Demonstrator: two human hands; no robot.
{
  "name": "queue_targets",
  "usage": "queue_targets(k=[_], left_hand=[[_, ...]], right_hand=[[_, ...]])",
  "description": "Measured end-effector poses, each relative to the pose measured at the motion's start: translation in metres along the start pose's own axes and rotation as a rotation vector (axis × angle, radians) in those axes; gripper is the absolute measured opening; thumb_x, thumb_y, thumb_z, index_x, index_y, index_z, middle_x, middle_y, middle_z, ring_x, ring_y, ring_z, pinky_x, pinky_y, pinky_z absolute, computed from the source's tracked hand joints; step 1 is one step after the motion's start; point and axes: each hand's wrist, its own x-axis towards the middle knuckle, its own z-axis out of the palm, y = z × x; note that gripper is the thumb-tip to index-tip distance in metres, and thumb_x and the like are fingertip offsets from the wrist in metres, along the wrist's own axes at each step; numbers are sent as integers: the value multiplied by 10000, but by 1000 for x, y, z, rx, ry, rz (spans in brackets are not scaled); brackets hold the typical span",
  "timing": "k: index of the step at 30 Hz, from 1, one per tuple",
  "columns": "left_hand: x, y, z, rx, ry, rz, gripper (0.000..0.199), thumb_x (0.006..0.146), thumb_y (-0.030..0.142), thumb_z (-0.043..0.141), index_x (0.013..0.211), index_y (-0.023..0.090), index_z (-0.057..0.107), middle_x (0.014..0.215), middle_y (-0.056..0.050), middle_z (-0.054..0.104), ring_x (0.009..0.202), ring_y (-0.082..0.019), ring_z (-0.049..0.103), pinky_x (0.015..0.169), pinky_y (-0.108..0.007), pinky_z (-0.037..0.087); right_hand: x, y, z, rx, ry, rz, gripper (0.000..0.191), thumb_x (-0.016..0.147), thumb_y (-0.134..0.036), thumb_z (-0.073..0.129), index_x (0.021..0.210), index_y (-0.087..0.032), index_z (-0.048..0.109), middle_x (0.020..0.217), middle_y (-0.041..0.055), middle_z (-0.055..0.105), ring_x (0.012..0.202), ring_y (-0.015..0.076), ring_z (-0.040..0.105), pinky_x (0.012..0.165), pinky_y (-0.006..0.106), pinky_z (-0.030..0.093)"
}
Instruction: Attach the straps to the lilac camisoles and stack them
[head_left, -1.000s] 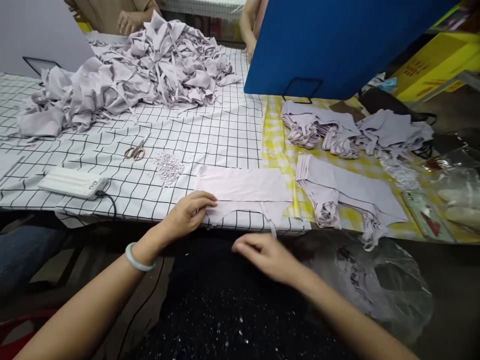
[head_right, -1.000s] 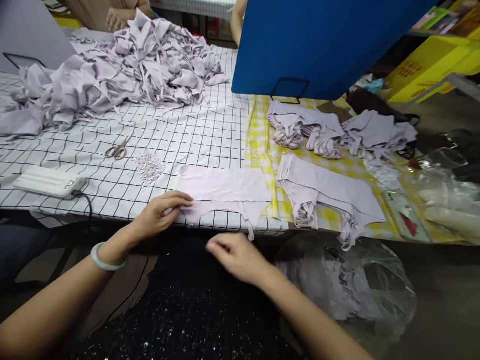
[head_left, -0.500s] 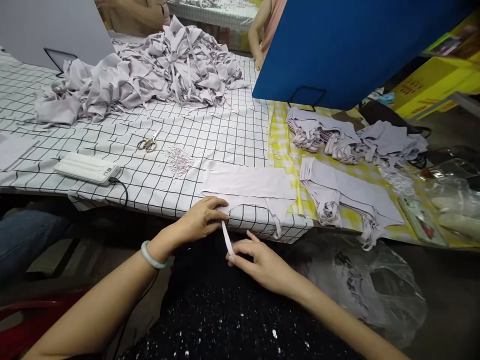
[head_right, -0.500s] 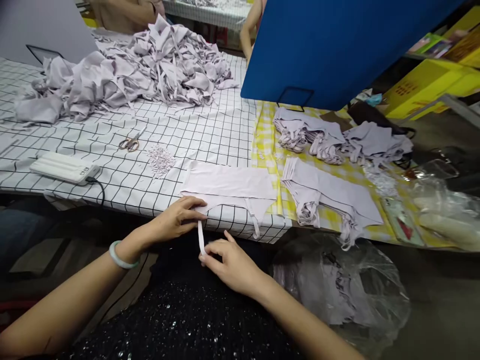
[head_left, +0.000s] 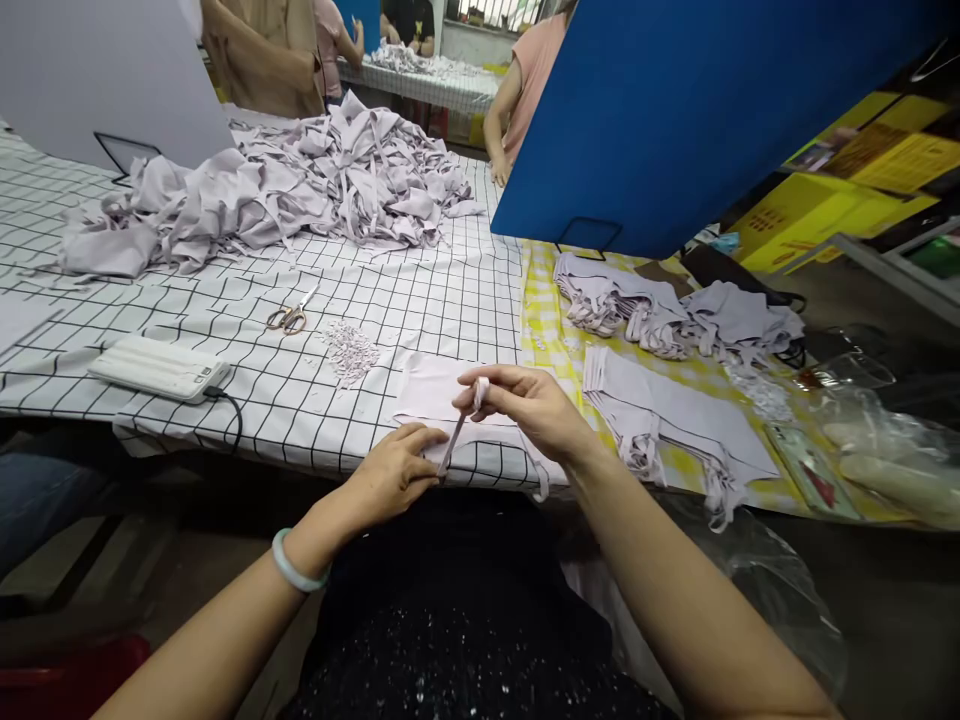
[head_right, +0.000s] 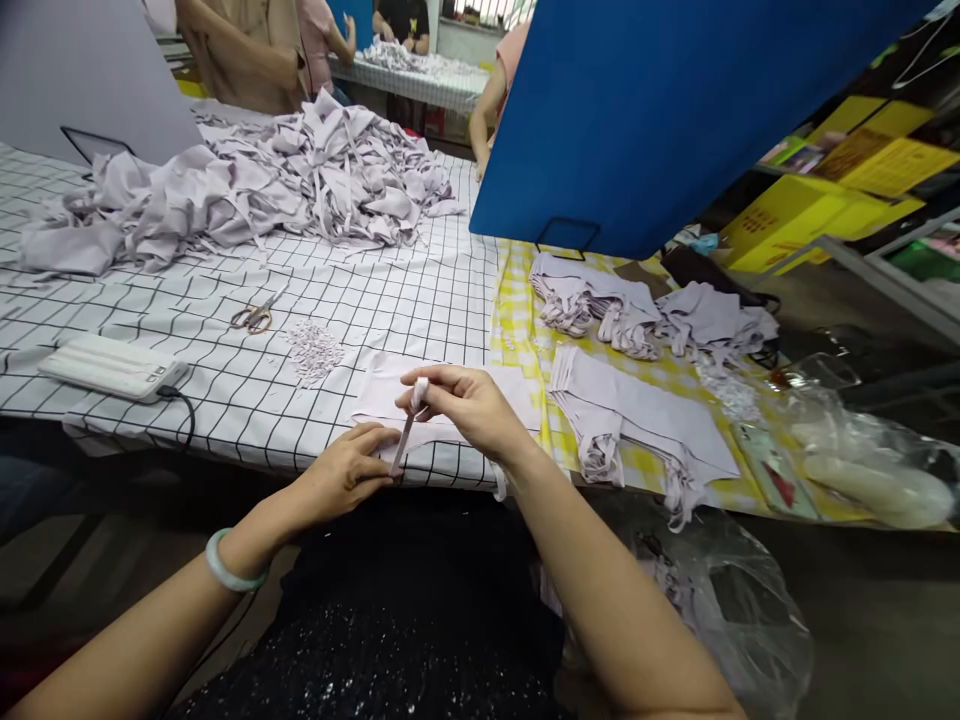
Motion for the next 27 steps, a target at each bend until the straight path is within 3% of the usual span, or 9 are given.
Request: queue_targets(k=[4, 6, 9, 11, 14, 17, 22, 25, 27], left_hand=[[0, 1, -1, -109, 37, -2, 152, 872, 150, 637, 937, 214, 759, 1283, -116, 637, 1193, -290, 558, 998, -504, 513], [4, 5, -7, -290, 153, -79, 150, 897, 179, 602, 974, 199, 729, 1215, -119, 666, 1152, -262, 594, 990, -472, 514], [17, 15, -21, -658, 319, -351, 170, 926, 246, 563, 1017, 190, 695, 1021, -86, 698, 949, -200, 645, 860, -372, 544], [26, 22, -28, -940, 293, -500, 150, 906, 278, 584, 933, 177, 691, 844, -41, 669, 783, -159, 615, 739, -305, 527], [31, 28, -31, -1231, 232, -593, 134, 854, 283, 634, 810, 161, 669, 676, 6, 589, 656, -117, 543, 660, -254, 475], [28, 30, -25, -1271, 262, -625, 125, 821, 280, 666, 843, 158, 681, 694, -1, 623, 653, -111, 547, 651, -244, 461], [24, 31, -19, -1139, 262, -615, 162, 840, 306, 673, 776, 166, 622, 641, 17, 593, 616, -110, 556, 609, -240, 460], [23, 36, -18, -1023, 238, -579, 168, 838, 297, 668, 754, 168, 602, 694, 10, 587, 642, -111, 556, 603, -239, 462], [23, 41, -18, -962, 195, -562, 157, 848, 283, 651, 758, 172, 586, 706, 3, 594, 643, -118, 568, 600, -247, 464]], right_hand=[[15, 12, 8, -54, 185, -109, 246, 850, -452, 700, 838, -211, 745, 834, 10, 656, 880, 152, 611, 888, 335, 495], [9, 14, 16, 112, 150, -69, 261, 860, -470, 692, 912, -215, 716, 817, -2, 641, 856, 146, 621, 862, 322, 502], [-9, 19, 34, 310, -1, 92, 309, 900, -510, 633, 956, -207, 656, 627, -57, 513, 593, 110, 553, 638, 270, 492], [-21, 26, 47, 319, -53, 167, 323, 931, -523, 583, 917, -204, 629, 564, -84, 418, 474, 82, 441, 511, 231, 411], [-35, 38, 60, 290, -25, 213, 326, 953, -523, 546, 904, -206, 605, 535, -95, 372, 434, 69, 343, 442, 207, 321], [-43, 49, 63, 287, 7, 274, 343, 953, -534, 529, 904, -201, 598, 519, -97, 368, 428, 74, 321, 422, 203, 308], [-53, 56, 63, 208, -8, 350, 368, 945, -566, 509, 897, -208, 577, 511, -96, 383, 419, 82, 328, 412, 211, 300], [-59, 54, 63, 27, 11, 331, 355, 961, -570, 492, 986, -226, 575, 518, -91, 429, 446, 99, 382, 457, 228, 335], [-61, 53, 61, -70, 54, 263, 337, 978, -539, 481, 914, -224, 582, 592, -53, 512, 544, 116, 472, 554, 250, 400]])
